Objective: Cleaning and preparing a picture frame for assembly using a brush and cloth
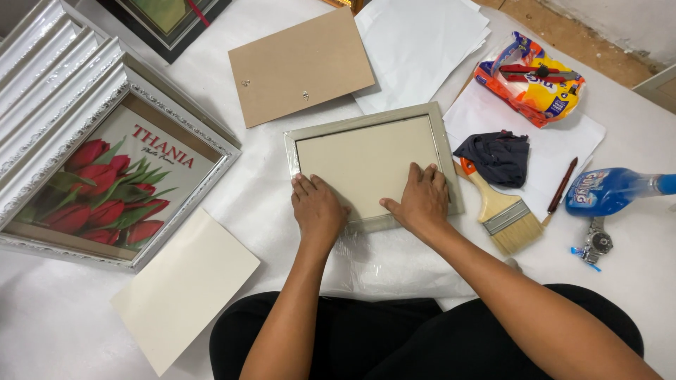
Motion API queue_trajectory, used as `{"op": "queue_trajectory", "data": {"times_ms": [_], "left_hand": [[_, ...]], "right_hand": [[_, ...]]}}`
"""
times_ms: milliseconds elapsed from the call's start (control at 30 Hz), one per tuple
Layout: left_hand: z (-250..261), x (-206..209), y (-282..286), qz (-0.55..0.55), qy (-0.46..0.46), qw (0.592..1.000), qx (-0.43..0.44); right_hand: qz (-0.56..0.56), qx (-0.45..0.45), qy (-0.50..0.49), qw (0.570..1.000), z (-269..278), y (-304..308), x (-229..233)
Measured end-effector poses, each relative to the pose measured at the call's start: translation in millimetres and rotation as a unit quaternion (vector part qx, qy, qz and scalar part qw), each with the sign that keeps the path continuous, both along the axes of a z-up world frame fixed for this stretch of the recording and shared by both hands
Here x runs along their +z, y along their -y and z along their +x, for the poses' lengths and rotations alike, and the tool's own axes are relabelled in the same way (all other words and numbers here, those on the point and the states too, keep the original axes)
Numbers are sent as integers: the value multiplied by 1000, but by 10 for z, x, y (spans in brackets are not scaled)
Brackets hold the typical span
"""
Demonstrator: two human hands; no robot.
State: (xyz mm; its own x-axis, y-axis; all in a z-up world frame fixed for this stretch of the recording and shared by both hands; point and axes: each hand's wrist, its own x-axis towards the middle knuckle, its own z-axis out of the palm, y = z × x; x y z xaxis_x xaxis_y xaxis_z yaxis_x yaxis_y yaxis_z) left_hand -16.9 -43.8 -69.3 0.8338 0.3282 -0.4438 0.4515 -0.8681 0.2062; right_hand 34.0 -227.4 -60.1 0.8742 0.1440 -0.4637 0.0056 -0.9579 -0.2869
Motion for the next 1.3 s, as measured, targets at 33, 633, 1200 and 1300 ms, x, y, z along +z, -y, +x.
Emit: {"op": "queue_trajectory", "data": {"times_ms": [33,633,1200,1300], "left_hand": [[1,-15,0,3,3,1000,-1],[14,301,102,-24,-29,998,50],[53,-21,83,-45,2,999,30],[65,-25,61,-47,0,999,21]], "right_hand": [[4,0,10,1000,-5,6,-37],[-26,-24,-72,997,-32,-111,191],[32,-30,-6,999,-87,-16,-75],[48,-34,11,998,-61,-58,90]]}}
